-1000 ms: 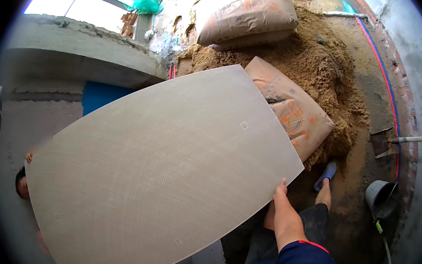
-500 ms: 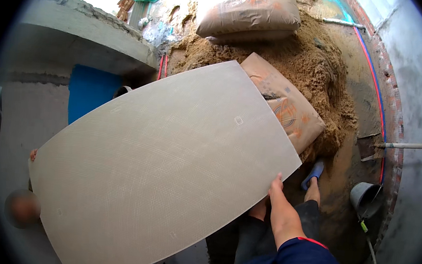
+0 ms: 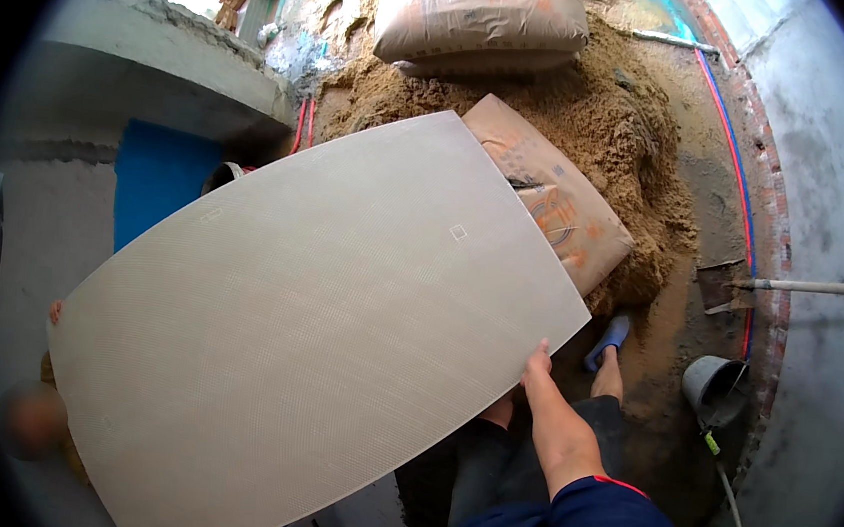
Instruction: The person prepares a substrate with sand and cement, assists another person in carrying and placing a large floor tile, and then wipes the tile surface with a cloth and uses a long spirit level to ensure the surface is even.
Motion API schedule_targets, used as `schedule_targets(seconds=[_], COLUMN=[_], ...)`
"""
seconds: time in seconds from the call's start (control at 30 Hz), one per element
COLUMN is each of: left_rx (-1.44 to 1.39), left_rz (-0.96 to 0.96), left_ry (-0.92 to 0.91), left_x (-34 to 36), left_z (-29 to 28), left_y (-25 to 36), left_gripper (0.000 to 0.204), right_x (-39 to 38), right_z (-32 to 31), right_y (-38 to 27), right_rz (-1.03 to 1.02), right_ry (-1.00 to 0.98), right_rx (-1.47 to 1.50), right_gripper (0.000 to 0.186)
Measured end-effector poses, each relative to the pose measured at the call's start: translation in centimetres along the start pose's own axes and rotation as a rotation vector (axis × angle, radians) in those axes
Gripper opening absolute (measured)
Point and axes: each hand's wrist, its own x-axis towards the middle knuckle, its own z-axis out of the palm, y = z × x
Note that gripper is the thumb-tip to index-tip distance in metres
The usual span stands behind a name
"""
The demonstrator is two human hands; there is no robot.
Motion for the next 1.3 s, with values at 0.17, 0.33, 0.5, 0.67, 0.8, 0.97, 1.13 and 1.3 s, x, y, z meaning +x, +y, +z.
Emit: schedule_targets(seconds=[0.17, 0.33, 0.5, 0.67, 0.8, 0.97, 1.13, 1.3], left_rx=[0.025, -0.004, 0.033, -0.373, -0.208, -0.097, -0.059, -0.045], left_rz=[-0.062, -0.311, -1.254, -1.12, -1.132, -1.121, -1.155, -1.175], left_ry=[-0.007, 0.196, -0.395, -0.412, -0.118, -0.038, -0.057, -0.036], left_x=[0.3, -3.9, -20.3, -24.5, -23.7, -21.8, -20.9, -21.7], left_z=[2.3, -1.9, 1.9, 10.9, 13.5, 13.2, 12.8, 12.9], left_y=[-2.1, -11.9, -36.7, -50.2, -50.7, -50.9, -50.3, -48.0], left_gripper=[0.058, 0.058, 0.047, 0.064, 0.066, 0.055, 0.055, 0.056], right_x=[2.2, 0.9, 8.0, 0.3, 1.1, 6.2, 11.2, 12.5], right_z=[-1.9, -0.3, -2.8, -0.9, -4.2, 2.3, 9.3, 9.2], right_y=[-0.2, -0.3, 3.5, -0.3, -4.7, -19.8, -24.2, -21.8], right_rz=[0.009, 0.093, 0.11, 0.228, 0.451, -0.845, -0.731, -0.527], right_ry=[0.004, -0.029, -0.125, -0.297, -0.393, -0.057, -0.141, -0.207], right_rx=[0.01, -0.108, -0.055, -0.172, -0.76, -1.389, -1.346, -1.224], right_gripper=[0.079, 0.079, 0.082, 0.077, 0.08, 0.045, 0.061, 0.086])
